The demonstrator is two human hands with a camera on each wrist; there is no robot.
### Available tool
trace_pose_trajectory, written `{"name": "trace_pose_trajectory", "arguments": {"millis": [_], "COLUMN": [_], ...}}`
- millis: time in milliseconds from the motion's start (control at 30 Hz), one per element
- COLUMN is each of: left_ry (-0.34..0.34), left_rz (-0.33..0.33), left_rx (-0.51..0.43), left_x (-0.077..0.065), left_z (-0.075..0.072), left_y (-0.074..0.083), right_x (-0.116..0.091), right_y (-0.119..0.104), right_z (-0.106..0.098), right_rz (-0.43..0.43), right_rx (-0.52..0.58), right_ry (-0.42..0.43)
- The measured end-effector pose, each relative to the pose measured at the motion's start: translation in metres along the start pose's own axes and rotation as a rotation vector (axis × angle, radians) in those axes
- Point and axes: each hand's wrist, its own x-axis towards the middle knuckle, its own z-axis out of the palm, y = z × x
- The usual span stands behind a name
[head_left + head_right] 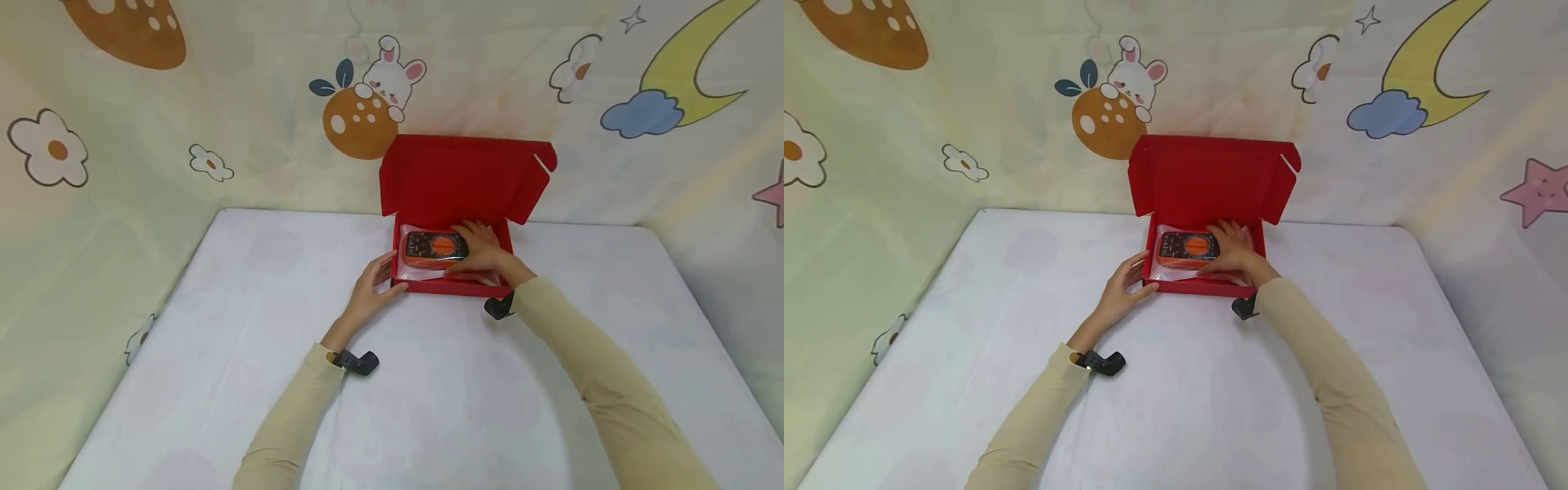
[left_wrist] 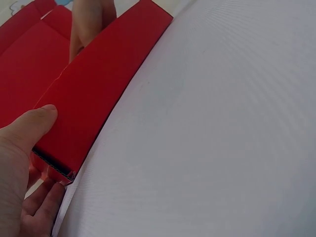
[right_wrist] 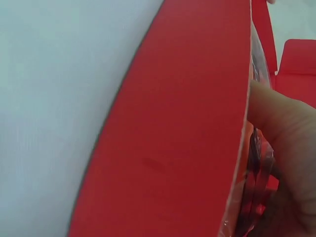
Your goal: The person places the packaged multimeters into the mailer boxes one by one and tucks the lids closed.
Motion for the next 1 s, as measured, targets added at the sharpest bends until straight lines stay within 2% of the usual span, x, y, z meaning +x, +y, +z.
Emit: {"name": "trace_pose_trajectory", "arguments": {"millis": [200, 333, 567, 867, 1000], "left_ry": [0.006, 0.003, 0.002, -0.024, -0.031], "left_rz": [0.011, 0.005, 0.000, -0.007, -0.012], "left_rx": [0.002, 0.001, -0.003, 0.023, -0.002], "left_x": [-0.001, -0.001, -0.002, -0.004, -0.004], "left_z": [0.000, 0.001, 0.001, 0.001, 0.002], "left_y": [0.000, 0.000, 0.000, 0.006, 0.010], "right_x": [-0.003, -0.009, -0.027, -0.045, -0.056], "right_y": [0.002, 0.004, 0.004, 0.012, 0.013], "right_z": [0.004, 0.004, 0.002, 0.005, 0.005], "right_rz": [0.015, 0.018, 0.051, 0.011, -0.020], "right_rx": [0.051, 0.139, 0.287, 0.309, 0.348], "right_ry": [0.013, 0.020, -0.023, -0.037, -0.019]}}
